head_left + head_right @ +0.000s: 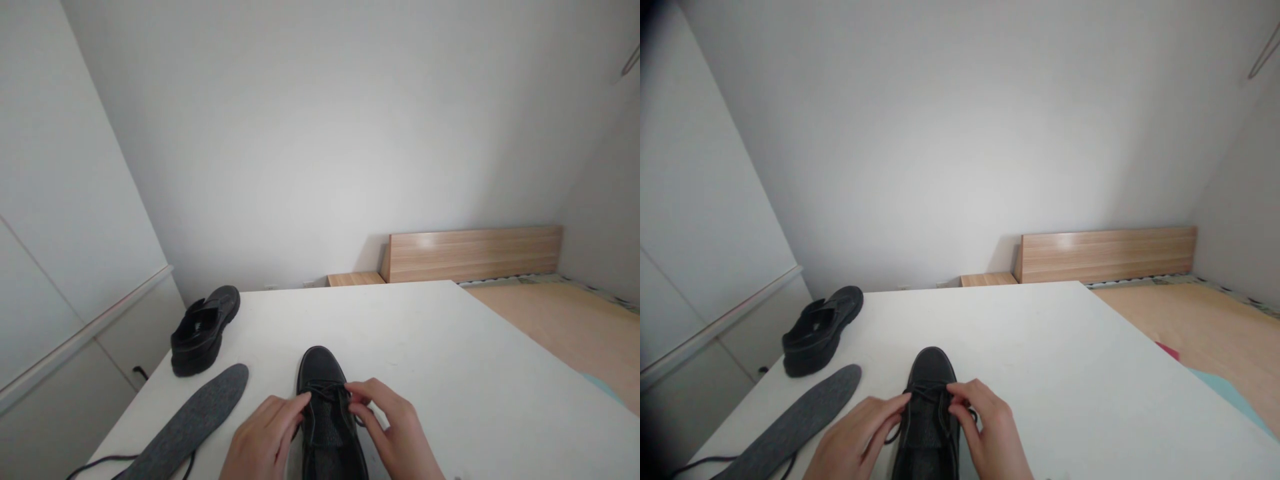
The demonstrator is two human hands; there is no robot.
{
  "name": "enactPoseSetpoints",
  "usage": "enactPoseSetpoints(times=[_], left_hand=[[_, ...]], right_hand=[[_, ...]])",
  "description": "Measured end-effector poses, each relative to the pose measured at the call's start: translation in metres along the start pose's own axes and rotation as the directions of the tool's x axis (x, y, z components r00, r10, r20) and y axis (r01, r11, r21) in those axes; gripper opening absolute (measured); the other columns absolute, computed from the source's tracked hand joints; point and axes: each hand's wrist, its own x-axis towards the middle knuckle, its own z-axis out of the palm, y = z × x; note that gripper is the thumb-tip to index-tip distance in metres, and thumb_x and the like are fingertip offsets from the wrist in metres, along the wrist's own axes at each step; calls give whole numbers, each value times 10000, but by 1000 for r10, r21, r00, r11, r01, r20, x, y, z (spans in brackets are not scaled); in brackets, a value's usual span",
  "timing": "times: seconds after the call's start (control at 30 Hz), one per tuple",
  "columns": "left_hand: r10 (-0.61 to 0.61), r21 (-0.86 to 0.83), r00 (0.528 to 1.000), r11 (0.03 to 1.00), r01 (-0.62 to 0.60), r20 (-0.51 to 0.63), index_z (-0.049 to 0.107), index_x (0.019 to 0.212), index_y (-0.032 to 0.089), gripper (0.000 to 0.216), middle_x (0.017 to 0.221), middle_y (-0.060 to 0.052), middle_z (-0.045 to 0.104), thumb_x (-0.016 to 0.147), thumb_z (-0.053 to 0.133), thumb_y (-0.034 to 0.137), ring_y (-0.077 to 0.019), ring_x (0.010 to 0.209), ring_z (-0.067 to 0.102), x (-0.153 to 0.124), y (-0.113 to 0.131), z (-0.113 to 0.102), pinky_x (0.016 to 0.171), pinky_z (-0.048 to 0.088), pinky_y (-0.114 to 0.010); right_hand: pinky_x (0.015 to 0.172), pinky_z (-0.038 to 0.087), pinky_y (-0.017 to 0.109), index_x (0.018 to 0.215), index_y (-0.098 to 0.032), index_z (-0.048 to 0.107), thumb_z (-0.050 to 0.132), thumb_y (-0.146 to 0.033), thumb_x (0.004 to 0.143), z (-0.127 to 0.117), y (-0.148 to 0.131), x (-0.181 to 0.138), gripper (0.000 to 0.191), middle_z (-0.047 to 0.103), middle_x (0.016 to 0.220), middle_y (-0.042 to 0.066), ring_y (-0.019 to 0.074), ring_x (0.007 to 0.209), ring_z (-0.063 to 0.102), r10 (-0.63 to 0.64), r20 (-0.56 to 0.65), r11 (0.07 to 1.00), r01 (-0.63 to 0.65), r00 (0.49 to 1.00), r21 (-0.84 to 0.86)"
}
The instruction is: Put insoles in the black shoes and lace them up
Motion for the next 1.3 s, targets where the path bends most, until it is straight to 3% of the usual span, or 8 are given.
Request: enactPoseSetpoints(times=[0.2, 0.33, 0.5, 0.63, 0.77, 0.93, 1.13, 1.3], left_hand=[[-17, 100, 997, 995, 9, 79, 597, 1276, 239, 359, 961, -70, 736, 923, 542, 270, -216, 870, 705, 0, 20, -6, 768, 567, -269], [-30, 322, 989, 947, -18, 145, 646, 1201, 214, 359, 961, -90, 694, 895, 475, 135, -204, 801, 700, 9, 33, -3, 696, 564, -266], [-119, 463, 969, 887, 6, 217, 705, 967, 182, 363, 1002, -116, 686, 821, 422, 8, -220, 791, 696, 22, 42, 4, 699, 556, -312], [-147, 531, 970, 847, 24, 192, 710, 910, 196, 341, 968, -100, 697, 808, 455, -7, -225, 788, 679, 26, 46, 5, 687, 529, -316], [-68, 466, 996, 884, 34, 56, 700, 855, 213, 258, 929, -78, 674, 854, 493, 60, -241, 796, 634, 30, 47, -2, 697, 503, -362], [-9, -24, 978, 1000, 4, -207, 633, 898, 201, 171, 864, -29, 622, 943, 471, 164, -166, 773, 608, 42, 54, -34, 688, 490, -268], [-78, -241, 935, 971, -8, -346, 633, 841, 219, 90, 736, 34, 635, 910, 576, 205, -118, 682, 586, 52, 78, -74, 627, 446, -198], [-142, -337, 930, 941, 20, -340, 673, 833, 212, 89, 753, 30, 694, 888, 604, 203, -115, 710, 634, 60, 80, -67, 675, 458, -189]], right_hand=[[818, 557, 359, 1241, -188, 599, 544, -191, 901, -7, -28, 5, 345, 658, 1050, 113, 240, 934, 651, -25, 230, 966, 82, 973, -245], [806, 566, 404, 1096, -182, 654, 528, -16, 783, -5, -50, 15, 376, 630, 1107, 127, 280, 958, 643, 61, 372, 843, 152, 926, -516], [791, 570, 417, 1008, -180, 674, 480, 47, 789, 3, -63, 25, 371, 647, 1141, 134, 304, 989, 653, 156, 387, 713, 168, 909, -681], [736, 542, 394, 940, -206, 677, 506, 30, 809, 6, -60, 22, 319, 660, 1055, 101, 278, 897, 653, 107, 324, 709, 156, 940, -688], [761, 478, 377, 868, -206, 647, 555, -4, 824, 6, -57, 23, 227, 628, 1009, 68, 250, 895, 590, -18, 205, 812, 134, 979, -568], [694, 434, 268, 863, -202, 561, 512, -6, 889, -10, -77, 41, 203, 588, 878, 13, 159, 798, 551, -119, 50, 988, 124, 992, -93], [681, 454, 255, 883, -213, 583, 564, -133, 929, -29, -110, 58, 94, 577, 825, -13, 131, 753, 560, -215, -233, 927, 273, 949, 258], [689, 467, 258, 878, -218, 627, 615, -146, 914, -23, -114, 60, 81, 612, 835, -11, 129, 766, 581, -227, -188, 884, 283, 956, 372]])
